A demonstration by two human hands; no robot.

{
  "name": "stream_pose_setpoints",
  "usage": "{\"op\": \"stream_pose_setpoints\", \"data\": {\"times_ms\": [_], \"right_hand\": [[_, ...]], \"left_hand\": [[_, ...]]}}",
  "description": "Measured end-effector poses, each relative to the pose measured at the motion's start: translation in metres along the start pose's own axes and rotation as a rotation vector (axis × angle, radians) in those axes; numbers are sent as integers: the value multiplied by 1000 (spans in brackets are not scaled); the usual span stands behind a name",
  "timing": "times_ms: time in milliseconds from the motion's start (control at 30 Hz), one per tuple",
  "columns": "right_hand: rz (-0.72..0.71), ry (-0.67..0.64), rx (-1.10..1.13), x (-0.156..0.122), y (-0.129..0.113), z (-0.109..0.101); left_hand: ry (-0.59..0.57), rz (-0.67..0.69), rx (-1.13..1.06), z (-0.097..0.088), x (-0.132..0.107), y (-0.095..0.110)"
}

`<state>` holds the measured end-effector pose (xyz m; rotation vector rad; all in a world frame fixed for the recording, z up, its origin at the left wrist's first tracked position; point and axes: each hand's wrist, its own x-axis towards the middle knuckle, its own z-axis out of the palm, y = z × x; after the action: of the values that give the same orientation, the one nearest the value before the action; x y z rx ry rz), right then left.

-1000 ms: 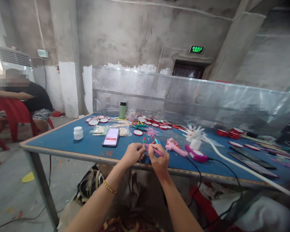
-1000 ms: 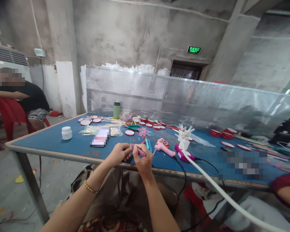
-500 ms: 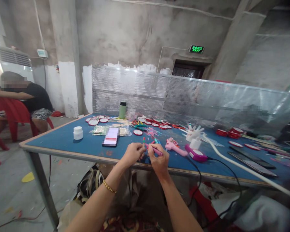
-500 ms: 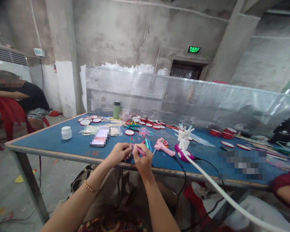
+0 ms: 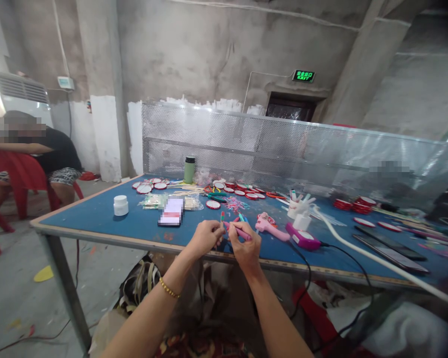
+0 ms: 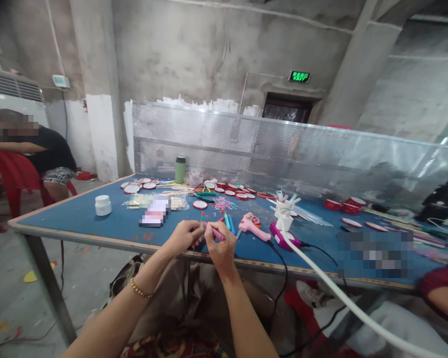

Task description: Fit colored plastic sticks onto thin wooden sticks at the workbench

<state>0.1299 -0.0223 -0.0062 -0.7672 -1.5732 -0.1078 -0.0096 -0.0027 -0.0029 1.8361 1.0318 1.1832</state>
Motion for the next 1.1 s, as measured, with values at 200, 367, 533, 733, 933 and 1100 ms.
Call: {"op": "stream_pose_setpoints", "data": {"times_ms": [200,367,533,733,933,1100], "right_hand": [[15,10,14,0,0,0],[38,-1,22,0,1,0],[64,-5,33,-1,2,0],[71,-3,33,-1,2,0],[58,4,25,-1,1,0],[21,0,11,0,0,0]], "left_hand": [[-5,-2,-6,0,1,0],[-3,-6,1,1,1,-2],[-13,-5,-2,1,1,-3],[-7,-9,-1,1,2,-1],[-11,-8,0,1,3,-3],[-6,-1,4,1,2,-4]]}}
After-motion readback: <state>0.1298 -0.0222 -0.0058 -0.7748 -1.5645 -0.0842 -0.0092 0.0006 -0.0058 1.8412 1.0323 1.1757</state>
